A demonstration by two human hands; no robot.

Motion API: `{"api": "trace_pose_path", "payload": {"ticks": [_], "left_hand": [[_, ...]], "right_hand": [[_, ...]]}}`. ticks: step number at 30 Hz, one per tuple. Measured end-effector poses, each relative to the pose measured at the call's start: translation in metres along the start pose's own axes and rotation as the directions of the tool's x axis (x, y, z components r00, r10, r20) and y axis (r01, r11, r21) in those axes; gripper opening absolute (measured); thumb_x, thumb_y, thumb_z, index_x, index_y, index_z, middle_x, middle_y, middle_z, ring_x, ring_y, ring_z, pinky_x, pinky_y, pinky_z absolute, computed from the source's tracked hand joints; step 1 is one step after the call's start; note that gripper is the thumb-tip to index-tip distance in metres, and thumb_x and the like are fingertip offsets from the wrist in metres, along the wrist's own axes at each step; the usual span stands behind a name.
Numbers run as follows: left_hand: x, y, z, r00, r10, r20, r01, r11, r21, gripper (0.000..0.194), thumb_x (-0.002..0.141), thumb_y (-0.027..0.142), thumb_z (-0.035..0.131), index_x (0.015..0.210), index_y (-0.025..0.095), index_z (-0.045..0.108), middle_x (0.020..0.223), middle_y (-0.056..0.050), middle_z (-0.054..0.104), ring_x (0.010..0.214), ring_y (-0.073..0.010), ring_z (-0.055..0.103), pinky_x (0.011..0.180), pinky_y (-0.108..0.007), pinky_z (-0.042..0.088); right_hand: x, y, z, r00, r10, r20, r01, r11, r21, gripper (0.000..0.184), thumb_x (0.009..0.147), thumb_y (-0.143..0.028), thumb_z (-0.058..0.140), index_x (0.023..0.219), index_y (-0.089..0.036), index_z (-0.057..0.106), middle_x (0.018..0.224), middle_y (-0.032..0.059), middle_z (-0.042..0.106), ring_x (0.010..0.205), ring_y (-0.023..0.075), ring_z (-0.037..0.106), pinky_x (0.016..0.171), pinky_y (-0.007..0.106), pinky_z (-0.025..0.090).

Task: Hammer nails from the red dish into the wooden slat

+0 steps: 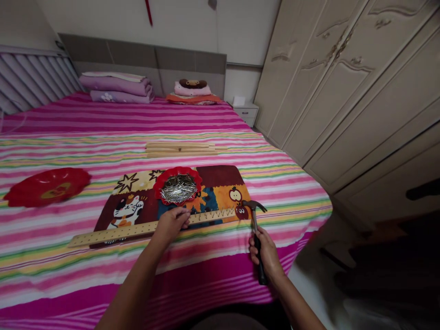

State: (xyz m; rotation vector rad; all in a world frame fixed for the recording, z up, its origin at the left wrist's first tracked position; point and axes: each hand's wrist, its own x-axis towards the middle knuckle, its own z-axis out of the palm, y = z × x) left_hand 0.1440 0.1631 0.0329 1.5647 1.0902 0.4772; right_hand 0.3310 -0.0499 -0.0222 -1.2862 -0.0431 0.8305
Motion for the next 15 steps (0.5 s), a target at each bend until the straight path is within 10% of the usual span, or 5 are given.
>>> {"api": "trace_pose_path", "payload": {"ticks": [9,15], "left_hand": [[-0.003,-0.012,0.006,0.978,0.191,-0.086,-0.17,0.963,0.21,0.027,0.066,0.043,0.054,0.074,0.021,0.068,0.073,0.0,0.065,0.054,-0.0121,0.055,0.051,-0.023,0.042],[-0.003,-0.016,0.006,0.956,0.279,-0.095,-0.245,0.931,0.27,0.022,0.069,0.04,0.053,0.07,0.024,0.068,0.079,-0.001,0.066,0.075,-0.0164,0.059,0.067,-0.025,0.045]], "right_hand": [[-0.027,-0.008,0.012,0.988,-0.155,0.001,0.152,0.967,-0.204,0.053,0.074,-0.049,0.061,0.119,-0.024,0.049,0.056,-0.0081,0.051,0.036,0.0069,0.039,0.026,0.015,0.029],[-0.054,-0.048,0.047,0.827,-0.26,0.498,0.519,0.695,-0.499,0.037,0.082,-0.035,0.056,0.118,-0.025,0.062,0.062,-0.002,0.061,0.054,0.0141,0.055,0.054,0.025,0.047]]}}
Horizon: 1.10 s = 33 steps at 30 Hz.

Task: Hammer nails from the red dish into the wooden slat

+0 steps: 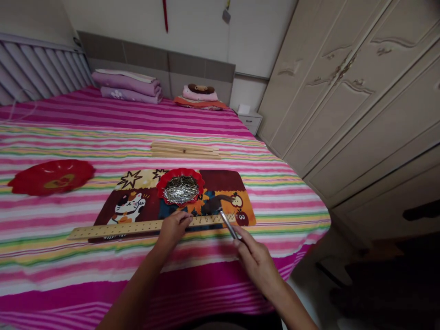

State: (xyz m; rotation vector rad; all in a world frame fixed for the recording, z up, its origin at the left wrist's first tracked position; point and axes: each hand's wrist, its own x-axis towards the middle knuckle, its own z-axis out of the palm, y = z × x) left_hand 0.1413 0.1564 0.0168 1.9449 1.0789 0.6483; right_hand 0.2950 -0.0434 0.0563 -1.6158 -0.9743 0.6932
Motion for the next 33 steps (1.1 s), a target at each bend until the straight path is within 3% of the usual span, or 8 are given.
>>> {"api": "trace_pose_path", "payload": {"ticks": [4,10,13,16,20,26,30,33], "left_hand": [[-0.001,-0.001,0.002,1.0,0.007,0.013,-0.007,1.0,0.014,0.021,0.071,0.037,0.052,0.067,0.023,0.066,0.075,-0.001,0.064,0.075,-0.0158,0.058,0.066,-0.024,0.044],[-0.001,0.001,0.003,1.0,0.027,-0.001,-0.027,0.998,0.059,0.02,0.07,0.034,0.052,0.061,0.021,0.063,0.07,-0.002,0.061,0.072,-0.0163,0.058,0.069,-0.026,0.043],[0.0,0.001,0.002,0.999,0.035,-0.001,-0.035,0.999,0.033,0.019,0.071,0.034,0.052,0.066,0.022,0.066,0.074,-0.003,0.065,0.075,-0.0165,0.059,0.072,-0.026,0.044],[0.0,0.0,0.003,1.0,0.018,0.008,-0.018,1.0,0.025,0.019,0.071,0.033,0.052,0.068,0.022,0.067,0.078,-0.003,0.067,0.077,-0.017,0.06,0.074,-0.027,0.044],[-0.001,-0.002,0.004,1.0,0.0,0.007,-0.001,1.0,0.02,0.02,0.07,0.033,0.053,0.073,0.022,0.069,0.08,-0.003,0.067,0.078,-0.0171,0.061,0.075,-0.027,0.046],[0.001,-0.001,-0.007,0.994,0.029,-0.105,-0.023,0.998,0.066,0.024,0.074,0.033,0.049,0.082,0.021,0.068,0.085,-0.003,0.067,0.075,-0.0157,0.061,0.072,-0.026,0.047],[0.022,0.007,-0.031,0.943,0.105,-0.315,0.009,0.94,0.341,0.028,0.079,0.03,0.044,0.09,0.019,0.067,0.095,-0.008,0.066,0.088,-0.0204,0.06,0.081,-0.029,0.045],[0.047,0.014,-0.043,0.961,0.089,-0.263,0.083,0.812,0.578,0.033,0.082,0.027,0.039,0.092,0.016,0.068,0.096,-0.014,0.064,0.089,-0.0251,0.06,0.078,-0.033,0.045]], "right_hand": [[0.014,-0.021,0.014,0.973,-0.163,0.161,0.191,0.966,-0.175,0.039,0.086,-0.027,0.05,0.124,-0.026,0.059,0.097,0.0057,0.07,0.086,0.0226,0.064,0.08,0.033,0.048],[0.025,-0.025,0.022,0.968,-0.152,0.202,0.206,0.935,-0.287,0.039,0.085,-0.026,0.05,0.123,-0.026,0.06,0.093,0.0081,0.072,0.081,0.0261,0.066,0.075,0.038,0.05],[0.02,-0.022,0.017,0.983,-0.134,0.121,0.157,0.966,-0.205,0.037,0.085,-0.029,0.052,0.121,-0.026,0.061,0.082,0.005,0.07,0.074,0.0219,0.065,0.07,0.033,0.05],[0.012,-0.011,0.009,0.997,0.0,-0.08,-0.005,0.998,-0.057,0.037,0.084,-0.036,0.053,0.119,-0.025,0.061,0.059,-0.0015,0.058,0.05,0.0145,0.054,0.046,0.024,0.045],[0.012,0.016,-0.004,0.91,0.304,-0.283,-0.224,0.932,0.284,0.05,0.075,-0.047,0.06,0.12,-0.024,0.055,0.055,-0.0065,0.051,0.034,0.0076,0.038,0.028,0.018,0.03],[0.015,0.07,-0.014,0.834,0.496,-0.241,-0.261,0.74,0.62,0.049,0.065,-0.045,0.068,0.105,-0.023,0.05,0.051,-0.0102,0.048,0.032,0.0066,0.039,0.024,0.014,0.028],[0.012,0.09,-0.01,0.823,0.515,-0.239,-0.242,0.699,0.673,0.044,0.068,-0.043,0.065,0.103,-0.024,0.047,0.053,-0.0107,0.048,0.032,0.005,0.037,0.024,0.013,0.029],[0.013,0.093,-0.008,0.825,0.512,-0.24,-0.24,0.701,0.671,0.045,0.07,-0.043,0.064,0.106,-0.024,0.046,0.052,-0.0107,0.048,0.032,0.0055,0.037,0.023,0.012,0.028]]}}
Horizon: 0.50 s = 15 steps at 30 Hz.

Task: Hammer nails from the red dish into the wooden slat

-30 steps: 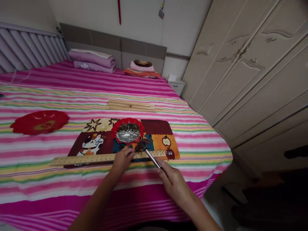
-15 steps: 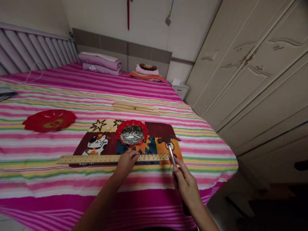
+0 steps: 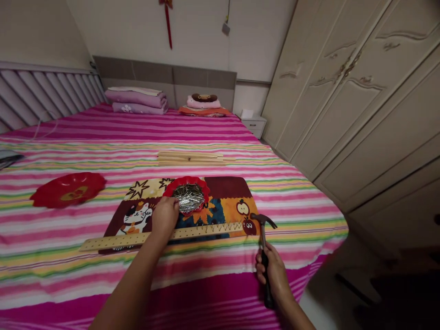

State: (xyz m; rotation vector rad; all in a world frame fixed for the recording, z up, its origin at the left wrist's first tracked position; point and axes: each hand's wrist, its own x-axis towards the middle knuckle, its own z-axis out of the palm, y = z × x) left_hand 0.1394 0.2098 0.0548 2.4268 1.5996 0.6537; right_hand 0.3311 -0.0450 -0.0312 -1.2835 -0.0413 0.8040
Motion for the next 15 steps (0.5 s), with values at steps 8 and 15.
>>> {"api": "trace_pose_path", "payload": {"ticks": [8,15], "left_hand": [[0.038,0.007,0.007,0.969,-0.088,0.231,0.031,0.97,0.24,0.03,0.078,0.024,0.042,0.084,0.015,0.07,0.088,-0.017,0.068,0.08,-0.0253,0.064,0.064,-0.029,0.042],[0.03,-0.011,-0.006,0.977,-0.144,0.158,0.173,0.967,-0.185,0.019,0.071,0.033,0.051,0.066,0.019,0.063,0.063,-0.005,0.064,0.063,-0.0191,0.059,0.058,-0.027,0.038]], "right_hand": [[0.002,-0.002,-0.002,1.0,0.01,0.025,-0.011,1.0,0.007,0.048,0.07,-0.044,0.064,0.109,-0.024,0.045,0.053,-0.0108,0.048,0.032,0.0054,0.038,0.024,0.013,0.028],[0.002,-0.002,-0.002,0.999,0.015,0.033,-0.015,1.0,0.007,0.043,0.07,-0.044,0.063,0.104,-0.024,0.046,0.053,-0.0102,0.049,0.032,0.0054,0.037,0.023,0.012,0.027]]}}
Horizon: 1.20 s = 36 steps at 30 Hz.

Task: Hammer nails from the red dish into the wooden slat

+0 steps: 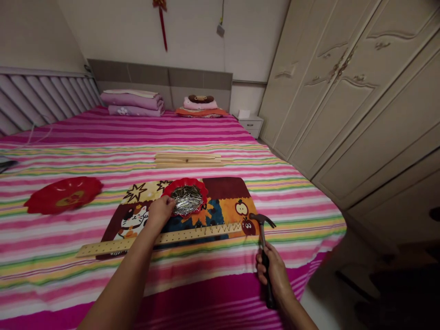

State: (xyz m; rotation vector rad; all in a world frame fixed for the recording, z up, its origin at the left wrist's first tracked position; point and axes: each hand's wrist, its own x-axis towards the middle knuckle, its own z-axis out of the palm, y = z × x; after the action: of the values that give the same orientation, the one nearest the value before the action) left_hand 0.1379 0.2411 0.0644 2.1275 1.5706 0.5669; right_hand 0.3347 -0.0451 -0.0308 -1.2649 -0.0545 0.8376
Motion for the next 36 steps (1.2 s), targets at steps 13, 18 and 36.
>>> {"api": "trace_pose_path", "payload": {"ticks": [13,18,36], "left_hand": [[-0.095,0.007,0.035,0.946,-0.022,0.322,0.241,0.712,-0.659,0.031,0.053,0.042,0.068,0.068,0.017,0.057,0.053,0.003,0.059,0.045,-0.0079,0.047,0.042,-0.019,0.032],[-0.1,0.008,0.047,0.959,-0.053,0.277,0.224,0.74,-0.634,0.03,0.054,0.043,0.065,0.071,0.018,0.063,0.055,0.003,0.061,0.049,-0.0102,0.052,0.044,-0.02,0.035],[-0.104,0.001,0.062,0.99,0.135,0.039,-0.107,0.903,-0.416,0.018,0.065,0.035,0.055,0.068,0.022,0.066,0.067,0.001,0.064,0.062,-0.0131,0.056,0.063,-0.024,0.044]], "right_hand": [[-0.006,-0.007,0.001,1.0,0.016,0.009,-0.016,1.0,0.007,0.038,0.071,-0.039,0.061,0.102,-0.024,0.046,0.053,-0.0106,0.049,0.032,0.0049,0.037,0.025,0.012,0.027],[-0.005,-0.006,0.0,1.0,0.006,0.012,-0.006,1.0,0.013,0.042,0.069,-0.039,0.062,0.105,-0.023,0.045,0.052,-0.0104,0.05,0.033,0.0055,0.037,0.025,0.012,0.027],[-0.026,-0.012,0.012,0.996,-0.082,-0.038,0.079,0.994,-0.076,0.048,0.073,-0.043,0.061,0.114,-0.023,0.046,0.054,-0.0097,0.049,0.035,0.0065,0.038,0.025,0.013,0.028]]}}
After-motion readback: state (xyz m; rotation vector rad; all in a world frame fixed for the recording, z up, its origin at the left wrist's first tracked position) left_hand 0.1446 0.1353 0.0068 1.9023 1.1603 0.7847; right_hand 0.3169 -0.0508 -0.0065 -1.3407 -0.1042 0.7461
